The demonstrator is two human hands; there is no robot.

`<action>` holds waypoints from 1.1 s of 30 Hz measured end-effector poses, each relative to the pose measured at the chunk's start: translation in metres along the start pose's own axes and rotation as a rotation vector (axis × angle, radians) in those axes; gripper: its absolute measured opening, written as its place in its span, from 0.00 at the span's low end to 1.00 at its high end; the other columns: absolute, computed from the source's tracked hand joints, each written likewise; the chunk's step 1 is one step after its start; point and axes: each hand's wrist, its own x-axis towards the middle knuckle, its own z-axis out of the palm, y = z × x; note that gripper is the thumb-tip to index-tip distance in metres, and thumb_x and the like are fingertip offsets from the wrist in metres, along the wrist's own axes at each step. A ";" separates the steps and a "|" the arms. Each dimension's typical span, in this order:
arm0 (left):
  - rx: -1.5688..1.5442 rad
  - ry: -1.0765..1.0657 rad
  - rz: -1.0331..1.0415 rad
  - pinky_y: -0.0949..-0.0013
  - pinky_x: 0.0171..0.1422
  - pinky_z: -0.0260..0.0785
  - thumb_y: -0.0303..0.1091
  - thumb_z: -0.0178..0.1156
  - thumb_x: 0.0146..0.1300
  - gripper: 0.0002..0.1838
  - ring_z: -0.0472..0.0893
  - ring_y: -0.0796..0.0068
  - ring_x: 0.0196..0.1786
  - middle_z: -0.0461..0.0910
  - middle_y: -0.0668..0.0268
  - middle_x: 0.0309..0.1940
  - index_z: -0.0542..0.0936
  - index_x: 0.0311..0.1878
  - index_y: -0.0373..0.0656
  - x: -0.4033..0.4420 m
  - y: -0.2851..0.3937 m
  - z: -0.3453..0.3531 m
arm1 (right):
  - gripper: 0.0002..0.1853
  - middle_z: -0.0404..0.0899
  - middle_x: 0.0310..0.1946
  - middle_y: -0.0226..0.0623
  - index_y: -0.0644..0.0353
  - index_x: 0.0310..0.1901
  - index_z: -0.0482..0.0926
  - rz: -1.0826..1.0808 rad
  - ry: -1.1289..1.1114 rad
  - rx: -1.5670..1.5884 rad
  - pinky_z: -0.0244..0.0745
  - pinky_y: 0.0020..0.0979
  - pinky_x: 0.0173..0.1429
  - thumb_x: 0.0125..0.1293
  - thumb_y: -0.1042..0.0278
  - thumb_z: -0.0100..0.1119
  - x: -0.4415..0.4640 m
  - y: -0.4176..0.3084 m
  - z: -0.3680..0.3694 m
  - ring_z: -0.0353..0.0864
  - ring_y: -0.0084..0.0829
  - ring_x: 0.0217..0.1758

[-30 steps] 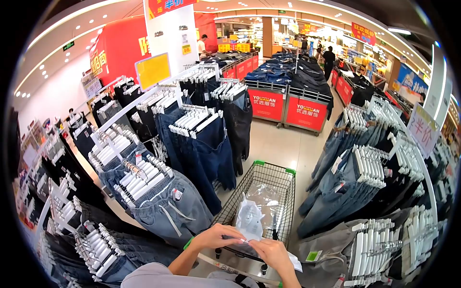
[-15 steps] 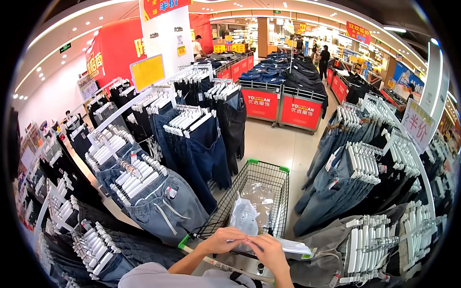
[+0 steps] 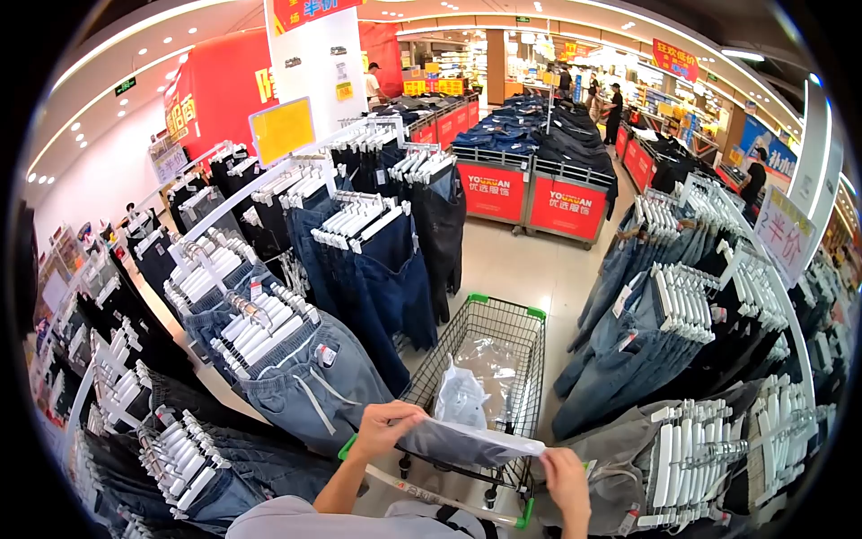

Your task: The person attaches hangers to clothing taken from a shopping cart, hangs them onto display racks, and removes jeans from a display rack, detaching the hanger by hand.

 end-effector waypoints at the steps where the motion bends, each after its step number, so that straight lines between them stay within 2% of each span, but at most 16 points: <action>1: -0.011 0.024 -0.018 0.71 0.49 0.76 0.21 0.68 0.66 0.04 0.85 0.74 0.40 0.91 0.61 0.39 0.89 0.42 0.32 0.001 0.000 -0.003 | 0.06 0.84 0.39 0.45 0.63 0.42 0.83 0.047 0.017 -0.024 0.78 0.45 0.50 0.67 0.72 0.67 -0.010 0.009 -0.009 0.83 0.51 0.45; 5: -0.029 -0.042 -0.015 0.72 0.50 0.77 0.20 0.67 0.67 0.04 0.86 0.74 0.41 0.91 0.60 0.39 0.89 0.42 0.32 0.004 0.002 0.001 | 0.06 0.84 0.39 0.45 0.62 0.42 0.83 0.152 0.047 -0.033 0.78 0.45 0.50 0.66 0.72 0.68 -0.035 0.030 -0.027 0.83 0.51 0.45; 7: -0.059 -0.087 -0.024 0.72 0.50 0.77 0.20 0.68 0.67 0.04 0.86 0.74 0.41 0.90 0.60 0.39 0.89 0.42 0.32 0.007 -0.002 0.010 | 0.07 0.85 0.41 0.43 0.62 0.42 0.83 0.182 -0.035 -0.091 0.78 0.45 0.52 0.64 0.71 0.69 -0.033 0.029 -0.025 0.83 0.51 0.47; 8: -0.053 -0.131 -0.004 0.72 0.50 0.77 0.20 0.68 0.66 0.04 0.86 0.73 0.41 0.90 0.60 0.38 0.89 0.42 0.32 0.010 0.000 0.014 | 0.09 0.86 0.45 0.41 0.62 0.43 0.84 0.076 -0.001 -0.118 0.79 0.44 0.55 0.62 0.71 0.71 -0.030 0.028 -0.021 0.84 0.49 0.50; 9: -0.049 -0.179 0.017 0.72 0.50 0.77 0.20 0.68 0.66 0.04 0.86 0.73 0.41 0.90 0.60 0.38 0.89 0.41 0.32 0.014 0.002 0.018 | 0.11 0.87 0.50 0.41 0.61 0.46 0.86 0.054 0.026 -0.080 0.79 0.42 0.59 0.63 0.69 0.71 -0.022 0.015 -0.017 0.85 0.47 0.54; 11: -0.046 -0.233 0.058 0.72 0.49 0.77 0.20 0.69 0.65 0.04 0.86 0.73 0.40 0.90 0.60 0.37 0.89 0.41 0.32 0.020 0.004 0.028 | 0.15 0.87 0.52 0.43 0.62 0.51 0.86 0.045 -0.025 0.153 0.79 0.41 0.62 0.67 0.64 0.71 -0.006 -0.017 -0.006 0.85 0.47 0.55; 13: -0.043 -0.291 0.096 0.72 0.48 0.77 0.20 0.69 0.65 0.03 0.86 0.73 0.40 0.90 0.59 0.37 0.89 0.40 0.32 0.023 0.008 0.035 | 0.14 0.88 0.49 0.44 0.61 0.51 0.86 -0.044 -0.089 0.121 0.80 0.41 0.59 0.68 0.64 0.69 0.005 -0.031 0.009 0.86 0.48 0.52; 16: -0.028 -0.312 0.101 0.73 0.46 0.77 0.20 0.69 0.65 0.03 0.86 0.73 0.39 0.90 0.59 0.36 0.89 0.40 0.31 0.026 0.010 0.035 | 0.13 0.89 0.47 0.44 0.60 0.51 0.86 -0.041 -0.046 0.117 0.81 0.40 0.57 0.68 0.65 0.69 0.007 -0.026 0.028 0.87 0.47 0.50; 19: -0.057 -0.313 0.030 0.72 0.49 0.77 0.21 0.69 0.65 0.04 0.87 0.72 0.41 0.91 0.59 0.38 0.89 0.41 0.31 0.023 0.003 0.027 | 0.13 0.88 0.46 0.44 0.60 0.51 0.86 -0.005 -0.093 0.133 0.81 0.40 0.56 0.69 0.66 0.68 0.006 -0.029 0.023 0.87 0.46 0.50; 21: -0.026 -0.246 -0.022 0.73 0.47 0.77 0.20 0.69 0.64 0.04 0.87 0.73 0.40 0.91 0.59 0.37 0.89 0.41 0.31 0.020 -0.001 0.023 | 0.12 0.88 0.45 0.44 0.61 0.51 0.85 0.021 -0.059 0.182 0.81 0.40 0.55 0.68 0.68 0.68 0.006 -0.039 0.017 0.86 0.46 0.49; 22: -0.015 -0.232 -0.017 0.73 0.47 0.77 0.20 0.69 0.64 0.04 0.87 0.73 0.39 0.91 0.59 0.37 0.89 0.41 0.31 0.019 -0.004 0.023 | 0.10 0.86 0.42 0.41 0.60 0.48 0.85 -0.097 0.047 0.104 0.80 0.40 0.52 0.67 0.69 0.68 0.011 -0.045 0.017 0.85 0.44 0.46; 26: -0.009 -0.219 -0.001 0.74 0.44 0.75 0.18 0.68 0.64 0.03 0.86 0.75 0.38 0.90 0.59 0.36 0.89 0.40 0.30 0.014 -0.005 0.026 | 0.07 0.81 0.38 0.35 0.58 0.41 0.82 -0.182 0.210 -0.083 0.77 0.39 0.48 0.65 0.69 0.70 0.013 -0.042 0.041 0.81 0.39 0.43; 29: -0.022 -0.219 0.001 0.74 0.44 0.76 0.19 0.68 0.65 0.04 0.86 0.75 0.38 0.90 0.59 0.36 0.89 0.41 0.30 0.011 -0.005 0.028 | 0.07 0.82 0.38 0.34 0.58 0.41 0.83 -0.147 0.106 -0.032 0.77 0.38 0.49 0.65 0.67 0.70 0.013 -0.043 0.049 0.82 0.38 0.43; 30: 0.000 -0.238 0.005 0.74 0.45 0.76 0.19 0.68 0.64 0.04 0.86 0.75 0.39 0.90 0.59 0.37 0.89 0.41 0.30 0.012 -0.005 0.027 | 0.08 0.82 0.38 0.32 0.57 0.41 0.84 -0.095 0.070 -0.031 0.76 0.39 0.53 0.65 0.65 0.71 0.011 -0.042 0.054 0.81 0.38 0.45; 33: 0.031 -0.252 -0.002 0.73 0.46 0.76 0.19 0.69 0.64 0.04 0.87 0.73 0.39 0.90 0.59 0.37 0.88 0.40 0.30 0.014 0.002 0.029 | 0.08 0.82 0.39 0.32 0.56 0.41 0.84 -0.119 -0.005 -0.094 0.73 0.40 0.57 0.65 0.64 0.71 0.014 -0.044 0.052 0.81 0.39 0.49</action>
